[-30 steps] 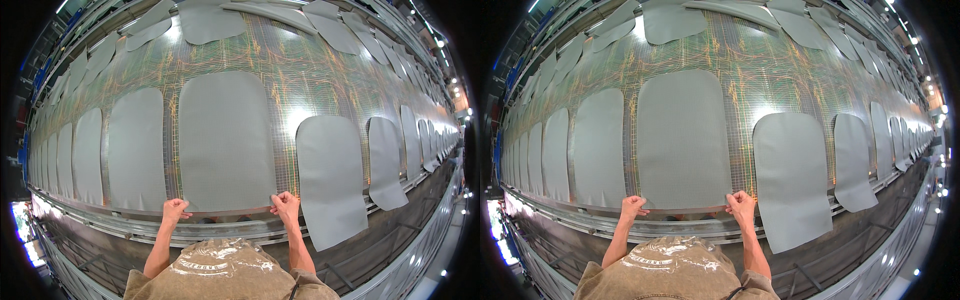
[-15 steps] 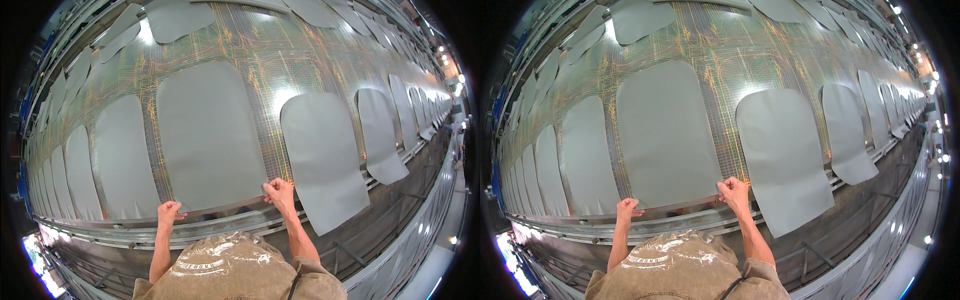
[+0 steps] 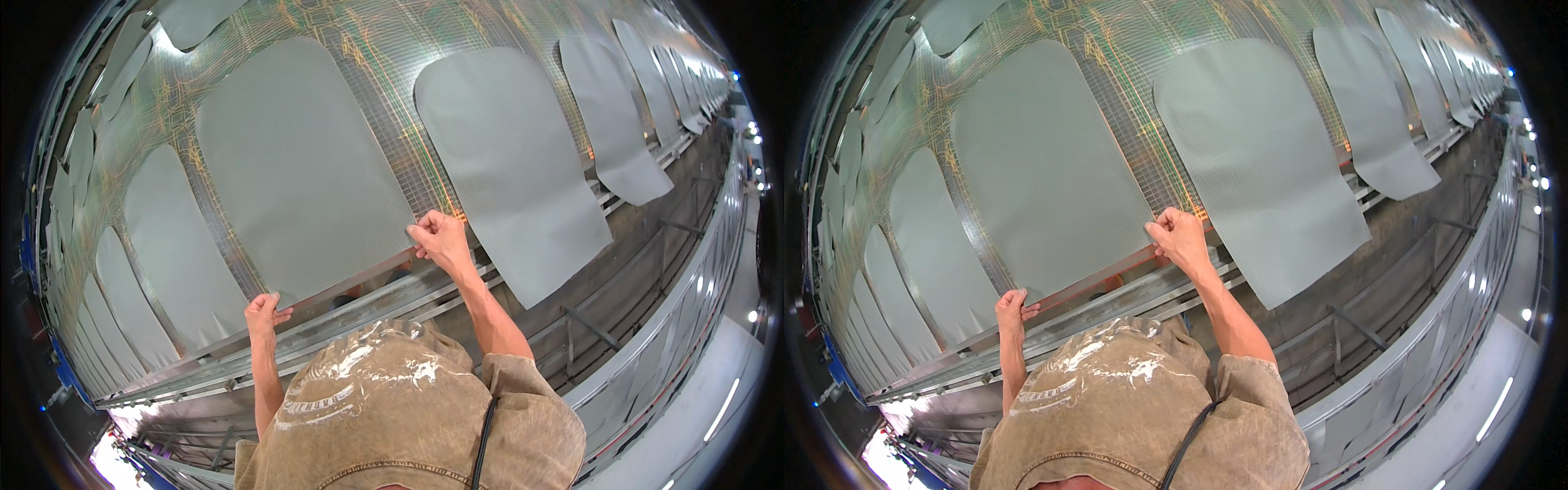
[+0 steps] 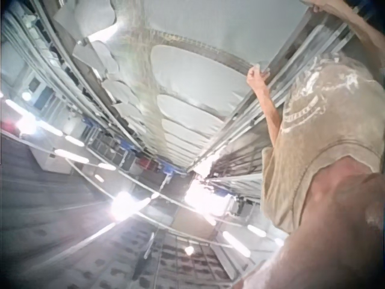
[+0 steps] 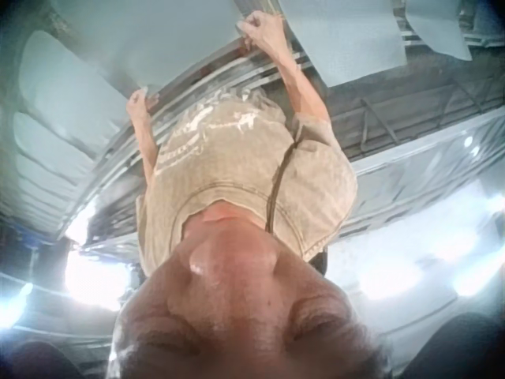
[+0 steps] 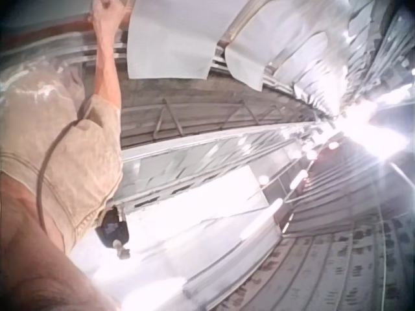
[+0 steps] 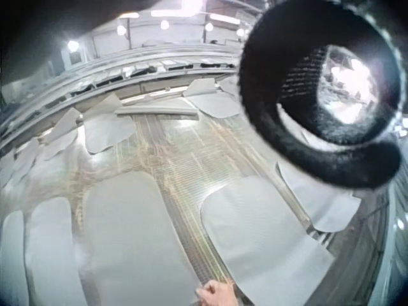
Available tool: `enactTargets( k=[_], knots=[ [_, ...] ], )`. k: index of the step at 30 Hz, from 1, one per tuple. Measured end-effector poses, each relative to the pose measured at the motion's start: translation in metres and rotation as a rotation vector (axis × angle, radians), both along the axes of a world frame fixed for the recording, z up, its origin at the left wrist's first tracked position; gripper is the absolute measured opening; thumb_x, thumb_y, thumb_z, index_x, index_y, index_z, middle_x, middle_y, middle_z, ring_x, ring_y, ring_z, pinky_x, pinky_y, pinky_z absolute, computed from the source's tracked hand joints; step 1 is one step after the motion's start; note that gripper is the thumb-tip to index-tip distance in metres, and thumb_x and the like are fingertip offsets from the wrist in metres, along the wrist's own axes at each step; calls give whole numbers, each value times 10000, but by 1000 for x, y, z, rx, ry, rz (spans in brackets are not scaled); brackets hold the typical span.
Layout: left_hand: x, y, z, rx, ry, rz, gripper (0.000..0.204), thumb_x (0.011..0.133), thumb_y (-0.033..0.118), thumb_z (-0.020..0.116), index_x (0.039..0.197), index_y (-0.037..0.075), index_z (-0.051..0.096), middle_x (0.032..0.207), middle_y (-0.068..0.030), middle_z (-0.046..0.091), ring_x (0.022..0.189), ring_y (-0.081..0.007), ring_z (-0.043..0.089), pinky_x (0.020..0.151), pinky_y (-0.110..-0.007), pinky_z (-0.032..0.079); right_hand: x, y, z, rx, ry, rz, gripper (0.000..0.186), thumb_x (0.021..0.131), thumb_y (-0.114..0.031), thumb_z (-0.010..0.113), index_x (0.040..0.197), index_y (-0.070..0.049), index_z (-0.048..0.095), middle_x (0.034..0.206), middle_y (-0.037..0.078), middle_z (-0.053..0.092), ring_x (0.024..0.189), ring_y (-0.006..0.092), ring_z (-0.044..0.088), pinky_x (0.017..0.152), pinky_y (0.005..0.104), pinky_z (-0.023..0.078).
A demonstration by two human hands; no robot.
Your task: The person repeatedly picks up gray textured sheets from a stack and places them onto a large curved surface with a grid pattern. They smooth each sheet into place with both hands before moving to the next one.
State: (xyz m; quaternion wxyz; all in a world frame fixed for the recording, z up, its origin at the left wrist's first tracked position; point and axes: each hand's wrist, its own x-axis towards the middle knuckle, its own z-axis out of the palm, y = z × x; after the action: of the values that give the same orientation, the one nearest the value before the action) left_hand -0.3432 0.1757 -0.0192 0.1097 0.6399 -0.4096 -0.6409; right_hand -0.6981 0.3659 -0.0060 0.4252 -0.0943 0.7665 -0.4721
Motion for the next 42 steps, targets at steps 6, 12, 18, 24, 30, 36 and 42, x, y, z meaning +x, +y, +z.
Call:
enactTargets(
  k=[6, 12, 18, 24, 30, 36, 42],
  knots=[
    [5, 0, -5, 4, 16, 5, 163, 901, 189, 703, 863, 63, 607, 756, -59, 672, 619, -223, 717, 508, -296, 608, 0, 0, -1, -2, -7, 4, 217, 844, -153, 708, 713, -13, 604, 579, 43, 621, 472, 96, 604, 424, 251, 463],
    [2, -2, -1, 13, 13, -5, 169, 901, 186, 703, 861, 54, 606, 744, -61, 672, 633, -222, 721, 500, -289, 611, -1, 2, -6, -13, -23, 2, 204, 843, -146, 711, 726, -15, 607, 585, 44, 626, 472, 96, 605, 423, 250, 464],
    [0, 0, 1, 15, 21, 5, 163, 898, 183, 701, 861, 53, 610, 754, -72, 678, 621, -222, 718, 502, -291, 610, -1, 2, -6, 4, -32, 21, 196, 847, -140, 707, 734, -14, 609, 586, 44, 625, 476, 94, 606, 421, 247, 464],
    [-3, 1, 7, 13, -3, 13, 185, 892, 187, 712, 830, 48, 607, 706, -33, 627, 610, -230, 707, 517, -298, 594, -2, 0, 1, -13, -24, 24, 200, 848, -154, 721, 757, -8, 619, 610, 51, 641, 493, 81, 609, 430, 223, 467],
    [-3, 0, 6, 15, 18, 6, 192, 888, 188, 716, 805, 54, 605, 711, -29, 621, 611, -234, 706, 523, -310, 591, 1, 0, -2, -31, -41, -12, 206, 833, -143, 713, 732, 2, 607, 590, 54, 634, 480, 88, 607, 412, 237, 450],
    [-3, 1, 6, 17, 15, 7, 194, 881, 183, 717, 793, 51, 606, 712, -38, 630, 620, -240, 712, 522, -315, 592, -1, -1, 2, -18, -54, -20, 198, 835, -138, 733, 748, -2, 619, 609, 42, 638, 509, 80, 618, 430, 218, 479],
    [-4, 3, 8, 32, 6, 22, 183, 880, 170, 712, 807, 30, 621, 707, -40, 630, 627, -248, 715, 535, -310, 590, -3, -4, 3, 31, -57, 16, 196, 848, -149, 737, 786, -4, 621, 645, 46, 643, 526, 96, 628, 449, 228, 493]
  ],
)
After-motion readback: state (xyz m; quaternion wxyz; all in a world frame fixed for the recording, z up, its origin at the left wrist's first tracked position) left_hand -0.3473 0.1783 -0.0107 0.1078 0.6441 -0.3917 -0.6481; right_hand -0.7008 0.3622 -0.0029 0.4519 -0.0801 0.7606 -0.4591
